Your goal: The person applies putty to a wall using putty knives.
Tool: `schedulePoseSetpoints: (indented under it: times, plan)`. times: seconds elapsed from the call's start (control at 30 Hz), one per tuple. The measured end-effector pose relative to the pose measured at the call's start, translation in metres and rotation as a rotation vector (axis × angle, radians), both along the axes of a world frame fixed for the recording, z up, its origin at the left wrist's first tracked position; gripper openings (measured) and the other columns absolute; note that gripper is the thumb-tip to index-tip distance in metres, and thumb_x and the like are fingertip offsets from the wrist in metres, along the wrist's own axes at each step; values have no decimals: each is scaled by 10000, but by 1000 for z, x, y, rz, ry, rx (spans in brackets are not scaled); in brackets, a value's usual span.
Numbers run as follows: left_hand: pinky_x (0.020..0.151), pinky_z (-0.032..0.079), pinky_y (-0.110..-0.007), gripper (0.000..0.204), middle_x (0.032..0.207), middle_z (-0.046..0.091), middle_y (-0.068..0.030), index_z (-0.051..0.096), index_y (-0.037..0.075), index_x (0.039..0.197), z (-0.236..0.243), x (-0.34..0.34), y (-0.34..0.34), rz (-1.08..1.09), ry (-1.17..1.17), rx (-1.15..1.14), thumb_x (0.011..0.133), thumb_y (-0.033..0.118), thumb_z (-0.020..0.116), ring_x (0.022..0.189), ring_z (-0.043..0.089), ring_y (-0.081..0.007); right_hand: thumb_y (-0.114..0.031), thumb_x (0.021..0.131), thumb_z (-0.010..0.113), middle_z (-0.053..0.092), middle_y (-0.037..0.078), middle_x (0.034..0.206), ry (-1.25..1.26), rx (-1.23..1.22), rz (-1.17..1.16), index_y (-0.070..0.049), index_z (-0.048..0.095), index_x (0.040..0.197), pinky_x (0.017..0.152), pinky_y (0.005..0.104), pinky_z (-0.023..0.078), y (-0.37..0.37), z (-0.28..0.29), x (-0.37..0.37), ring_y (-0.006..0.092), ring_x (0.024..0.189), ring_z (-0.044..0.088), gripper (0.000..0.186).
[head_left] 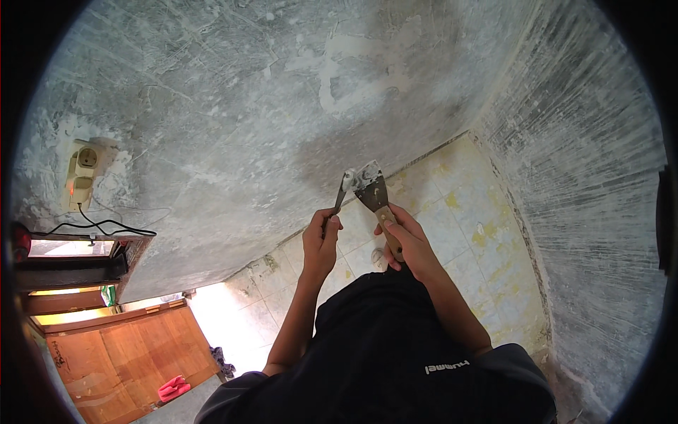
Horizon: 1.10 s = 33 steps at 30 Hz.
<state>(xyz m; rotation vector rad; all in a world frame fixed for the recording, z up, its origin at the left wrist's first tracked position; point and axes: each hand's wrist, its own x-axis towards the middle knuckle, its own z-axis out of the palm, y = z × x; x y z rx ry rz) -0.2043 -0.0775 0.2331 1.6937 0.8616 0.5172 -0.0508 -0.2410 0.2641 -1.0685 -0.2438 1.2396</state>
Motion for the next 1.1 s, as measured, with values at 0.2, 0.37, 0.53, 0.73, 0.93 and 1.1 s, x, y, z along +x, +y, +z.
schedulePoseSetpoints:
  times: [0.2,0.37,0.53,0.73,0.93,1.1]
  plan:
    - [628,392,-269,268,777,594,-22,639,-38,1169,5,-4,1,-25,71,161,1050,194,579,674,453,-79,-150,1057,465,593,103,1078,-17,1,37,-39,396,1528,395,262,400,2,2,0,127,522,531,489]
    - [630,392,-266,277,780,594,-20,644,-39,1189,1,-4,3,-11,64,172,1049,191,582,679,456,-77,-119,1040,459,574,99,1086,-42,-19,60,-49,374,1555,407,262,414,5,7,-1,127,526,536,526]
    - [605,393,-255,269,807,603,-9,639,-31,1193,-11,-2,6,23,17,167,1058,193,576,659,454,-61,-86,1025,500,562,95,1066,-8,-8,32,-97,317,1609,404,259,400,10,12,-10,111,510,519,612]
    - [492,360,-205,276,843,613,-10,622,15,1203,-2,6,-2,72,-241,-549,1082,249,540,601,480,-38,-31,983,547,544,109,1082,-1099,32,-259,-80,389,1579,592,311,470,20,-36,-22,157,660,518,619]
    - [479,371,-211,337,859,629,-24,644,-2,1225,24,1,-8,60,-250,-692,1085,284,533,612,499,-46,70,850,608,535,118,1110,-1273,-102,-187,-108,638,1408,718,312,494,11,-13,-4,203,803,560,586]
    - [454,352,-209,343,866,650,-43,654,-25,1209,40,-6,-2,39,-221,-680,1082,273,540,595,495,-48,69,795,643,558,94,1068,-1453,-109,-171,-192,712,1330,705,338,508,10,-11,21,212,778,562,599]
